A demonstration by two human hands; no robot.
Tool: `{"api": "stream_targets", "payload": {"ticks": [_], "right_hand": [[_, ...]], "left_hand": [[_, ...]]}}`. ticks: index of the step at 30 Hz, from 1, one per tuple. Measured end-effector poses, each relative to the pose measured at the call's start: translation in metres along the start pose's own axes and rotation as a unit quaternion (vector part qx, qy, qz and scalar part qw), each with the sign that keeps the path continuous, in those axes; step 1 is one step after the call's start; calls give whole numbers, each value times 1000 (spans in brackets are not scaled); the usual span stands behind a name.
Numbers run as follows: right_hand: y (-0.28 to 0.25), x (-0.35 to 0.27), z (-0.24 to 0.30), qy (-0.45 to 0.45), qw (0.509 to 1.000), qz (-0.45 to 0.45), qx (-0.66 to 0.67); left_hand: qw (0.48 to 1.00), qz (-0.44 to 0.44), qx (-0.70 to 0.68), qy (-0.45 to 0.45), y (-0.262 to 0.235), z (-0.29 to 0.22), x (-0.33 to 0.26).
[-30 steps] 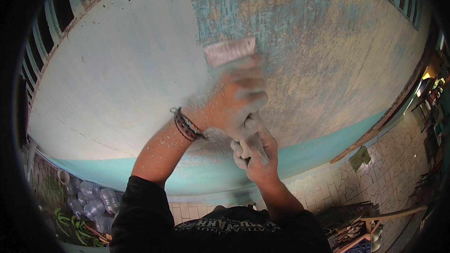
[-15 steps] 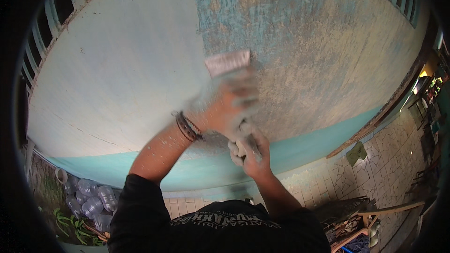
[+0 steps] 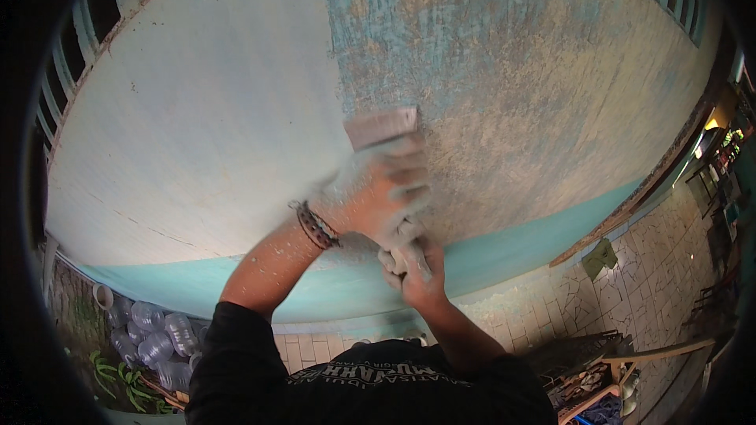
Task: The person scrapes old paint or plaster off a wall using a putty knife.
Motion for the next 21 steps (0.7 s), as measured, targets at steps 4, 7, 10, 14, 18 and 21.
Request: {"api": "stream_targets", "payload": {"ticks": [4,7,10,14,18,21], "right_hand": [[23,5,24,-27,996,84,-19],[16,6,16,-17,992,125,-4],[4,6,1,8,995,92,39],[37,8,33,-15,994,111,20],[24,5,25,-10,997,69,-27],[20,1,18,-2,999,32,-4]], "left_hand": [[998,-57,-19,15,-36,22,10],[995,-93,-33,28,-30,17,8],[998,-45,-28,23,-18,6,6],[999,-46,-27,9,-48,31,17],[991,-127,-14,31,-45,20,12],[993,-94,-61,35,-36,14,12]]}}
Point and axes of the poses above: each hand's wrist, its own x-axis towards the middle knuckle, its own y-axis out of the palm, z = x × y, the point moved 8 cm from there along x, towards the middle knuckle, and after that the axes turned 14 degrees about y, right-handed, at the moved point
